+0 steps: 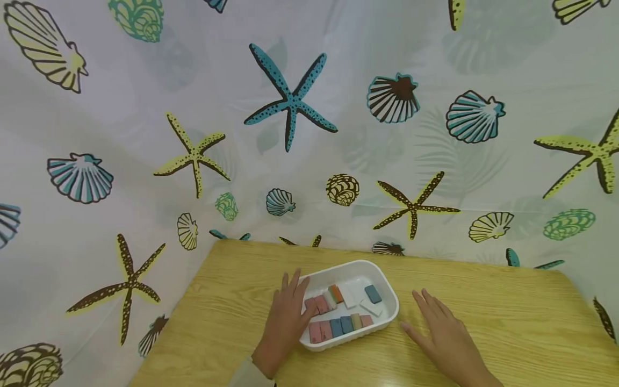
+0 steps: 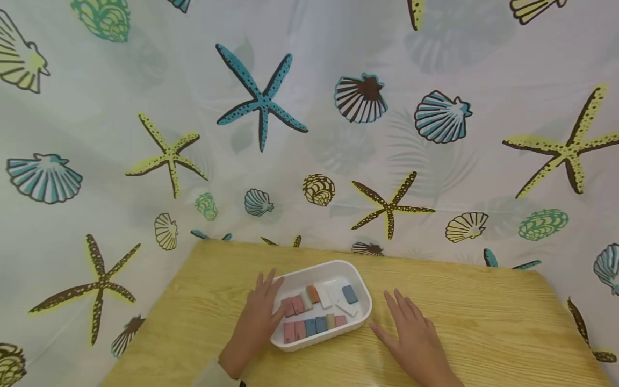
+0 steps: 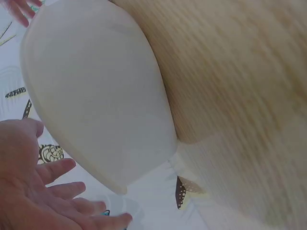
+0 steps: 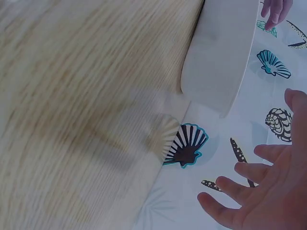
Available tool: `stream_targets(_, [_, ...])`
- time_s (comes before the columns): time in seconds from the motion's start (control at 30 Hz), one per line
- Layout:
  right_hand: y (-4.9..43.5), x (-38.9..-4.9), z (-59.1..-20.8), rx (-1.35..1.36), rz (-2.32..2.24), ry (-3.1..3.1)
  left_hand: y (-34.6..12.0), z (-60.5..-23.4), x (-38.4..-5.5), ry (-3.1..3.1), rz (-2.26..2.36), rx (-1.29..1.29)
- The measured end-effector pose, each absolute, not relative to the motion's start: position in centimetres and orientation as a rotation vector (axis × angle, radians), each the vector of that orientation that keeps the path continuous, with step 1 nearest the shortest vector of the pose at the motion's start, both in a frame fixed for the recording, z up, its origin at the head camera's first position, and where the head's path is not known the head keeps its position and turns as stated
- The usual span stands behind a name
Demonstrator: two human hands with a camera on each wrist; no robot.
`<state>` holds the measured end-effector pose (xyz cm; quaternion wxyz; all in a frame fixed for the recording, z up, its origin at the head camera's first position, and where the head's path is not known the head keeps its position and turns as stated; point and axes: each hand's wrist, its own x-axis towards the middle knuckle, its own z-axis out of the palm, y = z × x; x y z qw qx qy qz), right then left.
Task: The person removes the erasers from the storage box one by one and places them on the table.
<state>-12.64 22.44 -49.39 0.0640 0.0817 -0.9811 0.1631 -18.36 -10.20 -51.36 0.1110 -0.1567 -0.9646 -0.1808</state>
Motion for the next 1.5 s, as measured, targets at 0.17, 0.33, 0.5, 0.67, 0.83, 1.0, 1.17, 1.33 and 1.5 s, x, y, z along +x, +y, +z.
stream_targets(0.17, [22.1, -12.8, -49.2, 0.234, 0.65, -2.932, -11.1, -51.5, -18.1, -2.742, -0.675, -0.429])
stream_targets(0.33, [21.7, -12.8, -49.3, 0.224, 0.77, -2.909, -12.0, -51.4, -17.9, -2.676, -0.723, -0.399])
stream_targets(0.5, [21.2, -13.2, -49.3, 0.157, 1.066, -2.853, -12.7, -51.2, -17.9, -2.645, -0.855, -0.345])
stream_targets(0.67, [20.9, -13.6, -49.7, 0.113, 1.207, -2.73, -13.2, -51.5, -17.8, -2.635, -1.053, -0.25])
stream_targets(0.83, [20.8, -14.3, -49.9, 0.036, 1.302, -2.672, -13.3, -51.6, -17.7, -2.661, -1.136, -0.173])
stream_targets(1.0, [20.6, -16.0, -50.1, 0.024, 1.395, -2.661, -13.4, -51.3, -17.8, -2.692, -1.289, -0.128])
stream_targets(1.17, [19.9, -18.2, -50.3, 0.078, 1.365, -2.691, -13.8, -51.6, -17.5, -2.703, -1.408, -0.084])
stream_targets(1.33, [19.3, -19.7, -50.2, 0.064, 1.303, -2.715, -13.8, -51.6, -17.1, -2.649, -1.57, -0.07])
stream_targets(1.5, [18.6, -20.8, -49.9, 0.011, 1.261, -2.734, -13.7, -51.4, -17.0, -2.625, -1.66, -0.008])
